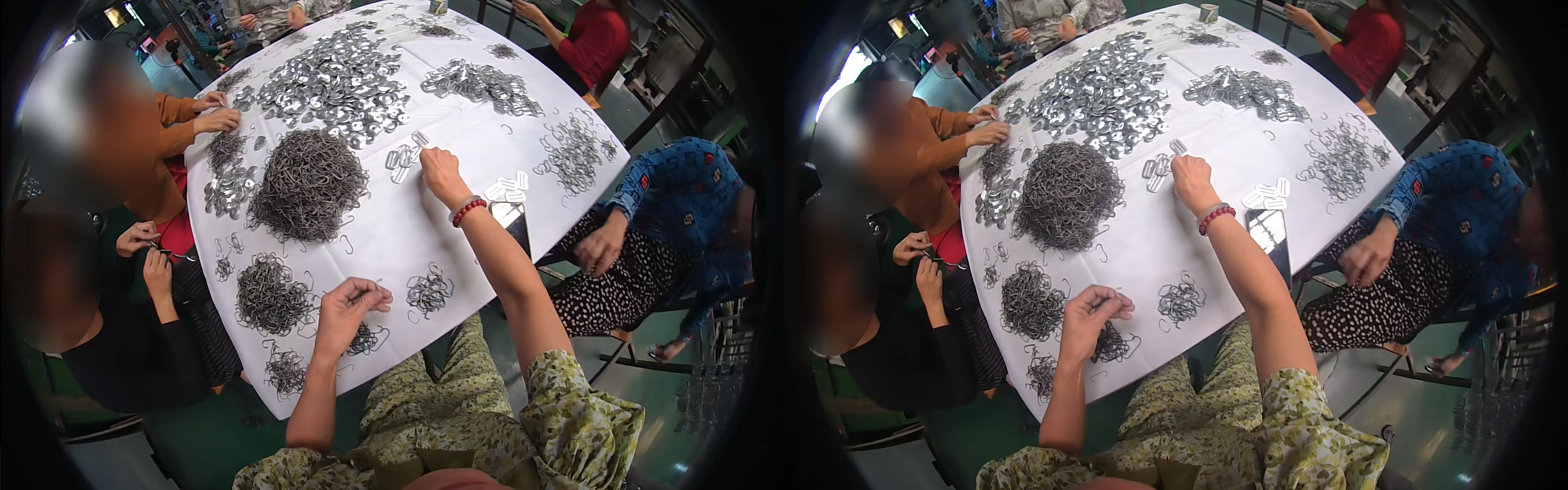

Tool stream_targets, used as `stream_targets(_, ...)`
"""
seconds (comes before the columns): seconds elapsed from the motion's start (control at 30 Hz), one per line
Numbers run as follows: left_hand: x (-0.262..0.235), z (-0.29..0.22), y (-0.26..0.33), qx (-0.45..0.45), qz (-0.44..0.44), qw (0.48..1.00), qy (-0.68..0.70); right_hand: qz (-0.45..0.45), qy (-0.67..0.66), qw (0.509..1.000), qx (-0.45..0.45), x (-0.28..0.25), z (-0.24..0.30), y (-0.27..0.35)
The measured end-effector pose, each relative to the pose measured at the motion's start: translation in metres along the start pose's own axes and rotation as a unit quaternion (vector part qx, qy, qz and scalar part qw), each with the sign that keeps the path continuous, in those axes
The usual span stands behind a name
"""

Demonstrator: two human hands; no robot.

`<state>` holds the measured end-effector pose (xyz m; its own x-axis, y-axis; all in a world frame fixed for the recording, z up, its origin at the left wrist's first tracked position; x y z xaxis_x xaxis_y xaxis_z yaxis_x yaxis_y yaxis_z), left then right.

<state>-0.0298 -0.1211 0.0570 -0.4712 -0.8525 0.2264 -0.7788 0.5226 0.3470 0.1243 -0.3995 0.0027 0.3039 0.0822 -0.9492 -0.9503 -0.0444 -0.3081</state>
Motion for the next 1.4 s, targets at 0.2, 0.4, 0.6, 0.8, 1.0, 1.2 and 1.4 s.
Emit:
stream_targets(0.2,0.019,-0.016,-0.008,0.058,-0.032,0.998,-0.002,-0.004,-0.616,0.761,0.201,-0.049,0.044,0.098)
stream_targets(0.4,0.039,-0.018,0.0,0.142,-0.055,0.978,-0.141,-0.145,-0.662,0.717,0.164,-0.118,0.106,0.187)
stream_targets(0.6,0.046,-0.023,0.015,0.196,-0.085,0.961,-0.174,-0.156,-0.503,0.847,0.071,-0.149,0.125,0.202)
stream_targets(0.8,0.043,-0.024,0.022,0.164,0.0,0.983,-0.078,-0.107,-0.489,0.865,-0.022,-0.162,0.127,0.195)
stream_targets(1.0,0.036,-0.022,0.028,0.141,0.022,0.989,-0.046,-0.047,-0.418,0.907,0.011,-0.088,0.047,0.1)
stream_targets(1.2,0.037,-0.017,0.033,0.082,0.03,0.992,-0.091,-0.008,-0.063,0.996,-0.055,0.015,0.003,-0.027)
stream_targets(1.4,0.028,-0.01,0.031,0.09,0.033,0.992,-0.081,0.07,-0.058,0.996,0.021,0.071,0.013,-0.04)
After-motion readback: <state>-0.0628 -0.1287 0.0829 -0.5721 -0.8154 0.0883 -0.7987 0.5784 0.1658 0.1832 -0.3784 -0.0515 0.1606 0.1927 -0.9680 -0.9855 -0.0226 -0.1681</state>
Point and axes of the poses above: each hand's wrist, its own y-axis away from the middle knuckle, its own x-axis out of the palm, z = x × y, the point moved 4 cm from there along -y, towards the middle knuckle, and after that the axes turned 11 degrees about -x, right-handed, at the moved point
